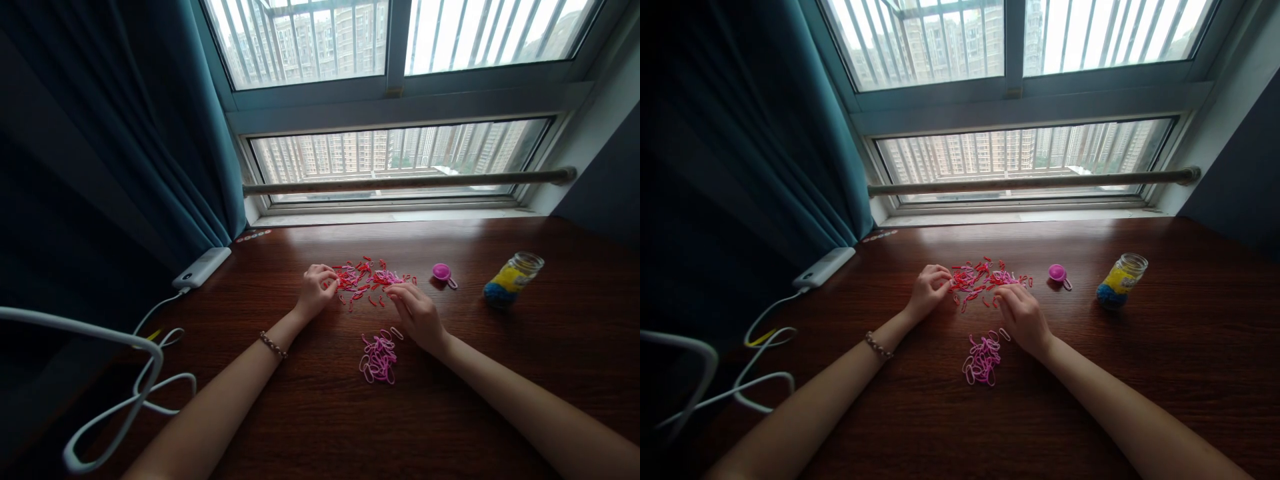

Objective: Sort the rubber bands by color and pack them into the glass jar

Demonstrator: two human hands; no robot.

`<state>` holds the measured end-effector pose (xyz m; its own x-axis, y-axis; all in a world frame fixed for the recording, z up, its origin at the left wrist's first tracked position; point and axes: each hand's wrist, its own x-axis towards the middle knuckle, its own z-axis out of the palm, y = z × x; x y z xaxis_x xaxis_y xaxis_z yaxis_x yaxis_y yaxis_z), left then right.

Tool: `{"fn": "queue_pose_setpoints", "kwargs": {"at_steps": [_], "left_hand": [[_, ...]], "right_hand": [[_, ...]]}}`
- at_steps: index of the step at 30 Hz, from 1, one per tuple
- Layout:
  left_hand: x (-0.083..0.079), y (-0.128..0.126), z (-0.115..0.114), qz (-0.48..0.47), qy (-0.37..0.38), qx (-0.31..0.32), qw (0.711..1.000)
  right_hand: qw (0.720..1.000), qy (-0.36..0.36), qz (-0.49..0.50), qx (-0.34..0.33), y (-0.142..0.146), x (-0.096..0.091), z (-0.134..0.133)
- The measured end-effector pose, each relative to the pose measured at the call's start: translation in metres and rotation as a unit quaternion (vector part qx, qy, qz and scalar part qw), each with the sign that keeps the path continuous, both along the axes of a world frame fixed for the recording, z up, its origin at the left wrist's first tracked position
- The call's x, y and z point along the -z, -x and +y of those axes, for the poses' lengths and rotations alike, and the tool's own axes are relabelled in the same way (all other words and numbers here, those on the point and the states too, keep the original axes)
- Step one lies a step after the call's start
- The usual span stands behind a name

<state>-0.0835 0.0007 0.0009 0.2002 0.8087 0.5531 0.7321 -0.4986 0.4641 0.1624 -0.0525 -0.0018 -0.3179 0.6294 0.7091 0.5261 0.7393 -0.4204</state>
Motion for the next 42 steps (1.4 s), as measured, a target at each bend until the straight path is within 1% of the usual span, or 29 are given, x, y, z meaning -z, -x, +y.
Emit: {"fn": "queue_pose_setpoints", "kwargs": {"at_steps": [2,4,6,8,10,12,14,17,20,22,24,27,29,31,32,34,37,42], "left_hand": [[-0.005,-0.008,-0.011,0.017,-0.012,0.094,0.995],[-0.009,-0.020,-0.025,0.047,-0.017,0.178,0.983],[-0.013,-0.033,-0.039,0.081,-0.015,0.241,0.967],[-0.016,-0.043,-0.051,0.111,-0.010,0.307,0.945],[-0.018,-0.050,-0.057,0.137,-0.005,0.356,0.925],[-0.017,-0.051,-0.057,0.143,-0.001,0.373,0.917],[-0.016,-0.049,-0.054,0.129,0.003,0.369,0.921],[-0.014,-0.046,-0.048,0.096,0.014,0.368,0.925],[-0.014,-0.046,-0.046,0.072,0.026,0.377,0.923],[-0.015,-0.045,-0.044,0.053,0.034,0.368,0.928],[-0.015,-0.040,-0.039,0.022,0.031,0.321,0.946],[-0.011,-0.027,-0.024,-0.024,0.006,0.191,0.981],[-0.005,-0.015,-0.011,-0.020,-0.005,0.118,0.993],[0.002,-0.005,-0.001,-0.001,0.003,0.077,0.997],[0.005,-0.002,0.003,0.007,0.010,0.066,0.998],[0.009,0.002,0.007,0.023,0.017,0.066,0.997],[0.010,0.001,0.007,0.062,0.005,0.083,0.995],[0.008,-0.003,0.004,0.119,-0.002,0.072,0.990]], "right_hand": [[0.997,0.029,0.031,0.059,-0.003,0.003,0.010],[0.994,0.044,0.039,0.096,-0.008,0.006,0.020],[0.992,0.052,0.022,0.111,-0.014,0.010,0.029],[0.992,0.064,-0.016,0.109,-0.018,0.014,0.036],[0.989,0.079,-0.065,0.108,-0.021,0.018,0.039],[0.982,0.093,-0.117,0.116,-0.021,0.022,0.041],[0.974,0.108,-0.152,0.126,-0.020,0.024,0.041],[0.973,0.122,-0.152,0.123,-0.020,0.026,0.043],[0.981,0.112,-0.111,0.108,-0.020,0.025,0.043],[0.988,0.104,-0.061,0.098,-0.021,0.022,0.043],[0.990,0.102,0.001,0.094,-0.021,0.019,0.041],[0.986,0.105,0.075,0.103,-0.022,0.013,0.036],[0.982,0.108,0.102,0.115,-0.022,0.010,0.034],[0.978,0.118,0.120,0.125,-0.022,0.008,0.032],[0.976,0.123,0.127,0.129,-0.022,0.007,0.031],[0.972,0.133,0.138,0.135,-0.022,0.006,0.031],[0.971,0.136,0.139,0.139,-0.020,0.005,0.030],[0.979,0.103,0.110,0.136,-0.017,0.002,0.025]]}}
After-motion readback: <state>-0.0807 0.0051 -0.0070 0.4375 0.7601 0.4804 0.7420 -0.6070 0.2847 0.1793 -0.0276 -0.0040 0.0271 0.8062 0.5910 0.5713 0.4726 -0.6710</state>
